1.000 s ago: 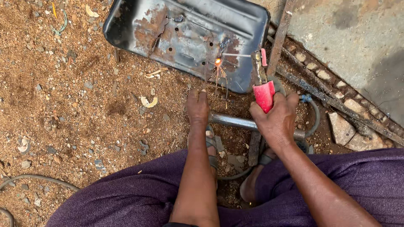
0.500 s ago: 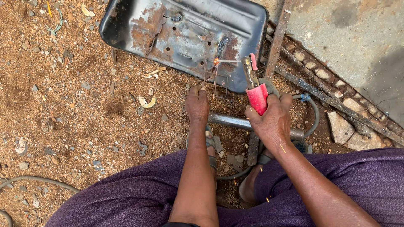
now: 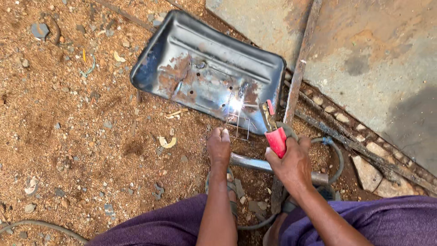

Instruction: The person welds a small grid mesh piece onto a rusted metal tray panel, positioning the grid by hand while using a welding rod clamp to apply weld spots along the joints.

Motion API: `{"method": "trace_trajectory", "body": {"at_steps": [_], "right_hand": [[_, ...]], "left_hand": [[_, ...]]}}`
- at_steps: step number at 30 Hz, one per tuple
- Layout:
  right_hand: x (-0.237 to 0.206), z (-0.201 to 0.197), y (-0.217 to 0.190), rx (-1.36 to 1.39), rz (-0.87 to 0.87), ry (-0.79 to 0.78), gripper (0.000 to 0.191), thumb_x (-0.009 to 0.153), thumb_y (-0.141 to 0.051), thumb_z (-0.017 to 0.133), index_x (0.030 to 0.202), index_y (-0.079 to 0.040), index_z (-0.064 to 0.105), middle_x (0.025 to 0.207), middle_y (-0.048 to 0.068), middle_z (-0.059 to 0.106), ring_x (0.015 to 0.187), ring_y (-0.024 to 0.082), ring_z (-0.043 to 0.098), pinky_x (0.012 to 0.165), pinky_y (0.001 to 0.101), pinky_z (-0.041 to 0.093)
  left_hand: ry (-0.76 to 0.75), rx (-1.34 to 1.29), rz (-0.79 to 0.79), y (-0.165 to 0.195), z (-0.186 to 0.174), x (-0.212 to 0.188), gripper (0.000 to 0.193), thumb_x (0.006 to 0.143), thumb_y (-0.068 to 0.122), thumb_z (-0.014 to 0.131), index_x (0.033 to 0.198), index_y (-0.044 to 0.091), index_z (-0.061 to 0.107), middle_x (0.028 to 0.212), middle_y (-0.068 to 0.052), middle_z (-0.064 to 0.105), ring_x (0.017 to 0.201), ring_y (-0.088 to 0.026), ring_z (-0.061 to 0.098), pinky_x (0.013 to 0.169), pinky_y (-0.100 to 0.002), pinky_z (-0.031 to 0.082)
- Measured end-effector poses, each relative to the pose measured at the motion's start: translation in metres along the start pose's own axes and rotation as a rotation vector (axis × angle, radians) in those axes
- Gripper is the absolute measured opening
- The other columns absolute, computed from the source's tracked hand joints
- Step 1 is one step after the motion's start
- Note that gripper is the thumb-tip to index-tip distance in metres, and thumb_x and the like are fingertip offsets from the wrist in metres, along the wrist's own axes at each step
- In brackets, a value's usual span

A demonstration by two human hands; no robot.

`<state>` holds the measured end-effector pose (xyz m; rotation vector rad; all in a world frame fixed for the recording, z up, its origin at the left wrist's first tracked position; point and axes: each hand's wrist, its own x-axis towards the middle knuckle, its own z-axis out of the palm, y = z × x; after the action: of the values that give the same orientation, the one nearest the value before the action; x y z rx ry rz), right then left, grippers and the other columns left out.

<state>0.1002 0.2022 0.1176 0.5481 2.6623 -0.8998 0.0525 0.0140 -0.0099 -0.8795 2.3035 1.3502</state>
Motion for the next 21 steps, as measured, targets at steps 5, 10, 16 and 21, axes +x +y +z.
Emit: {"method": "trace_trajectory", "body": {"at_steps": [5, 10, 16, 21], "right_hand": [[0.0, 0.001, 0.001, -0.006, -0.008, 0.006, 0.049, 0.082, -0.034, 0.073, 0.109, 0.006, 0.064, 0.115, 0.02, 0.046, 0.082, 0.032, 0.063, 0.075, 0.0462, 0.058], [0.001, 0.006, 0.006, -0.035, -0.026, 0.025, 0.055, 0.078, -0.035, 0.076, 0.11, 0.008, 0.064, 0.118, 0.022, 0.047, 0.087, 0.034, 0.065, 0.079, 0.0469, 0.057], [0.0, 0.006, 0.007, -0.034, -0.035, 0.029, 0.053, 0.078, -0.034, 0.076, 0.109, 0.006, 0.064, 0.111, 0.021, 0.049, 0.086, 0.036, 0.064, 0.081, 0.049, 0.055], [0.001, 0.007, 0.011, 0.064, -0.097, 0.14, 0.044, 0.081, -0.03, 0.077, 0.104, 0.005, 0.064, 0.108, 0.019, 0.048, 0.09, 0.035, 0.058, 0.083, 0.05, 0.051]], "left_hand": [[-0.012, -0.066, -0.037, 0.003, 0.0, -0.002, 0.02, 0.102, 0.02, 0.054, 0.11, 0.009, 0.069, 0.09, -0.012, 0.067, 0.069, -0.017, 0.056, 0.062, -0.04, 0.053], [0.03, -0.04, 0.002, -0.003, 0.002, 0.001, 0.018, 0.101, 0.021, 0.057, 0.106, 0.008, 0.068, 0.094, -0.011, 0.071, 0.076, -0.016, 0.065, 0.067, -0.037, 0.056], [0.051, -0.018, 0.012, -0.004, 0.003, 0.0, 0.017, 0.1, 0.024, 0.059, 0.104, 0.01, 0.068, 0.092, -0.01, 0.072, 0.074, -0.018, 0.067, 0.066, -0.037, 0.055], [-0.046, -0.369, -0.06, -0.011, 0.003, 0.006, 0.012, 0.101, 0.016, 0.056, 0.102, 0.01, 0.066, 0.073, -0.008, 0.062, 0.055, -0.014, 0.052, 0.047, -0.036, 0.044]]}}
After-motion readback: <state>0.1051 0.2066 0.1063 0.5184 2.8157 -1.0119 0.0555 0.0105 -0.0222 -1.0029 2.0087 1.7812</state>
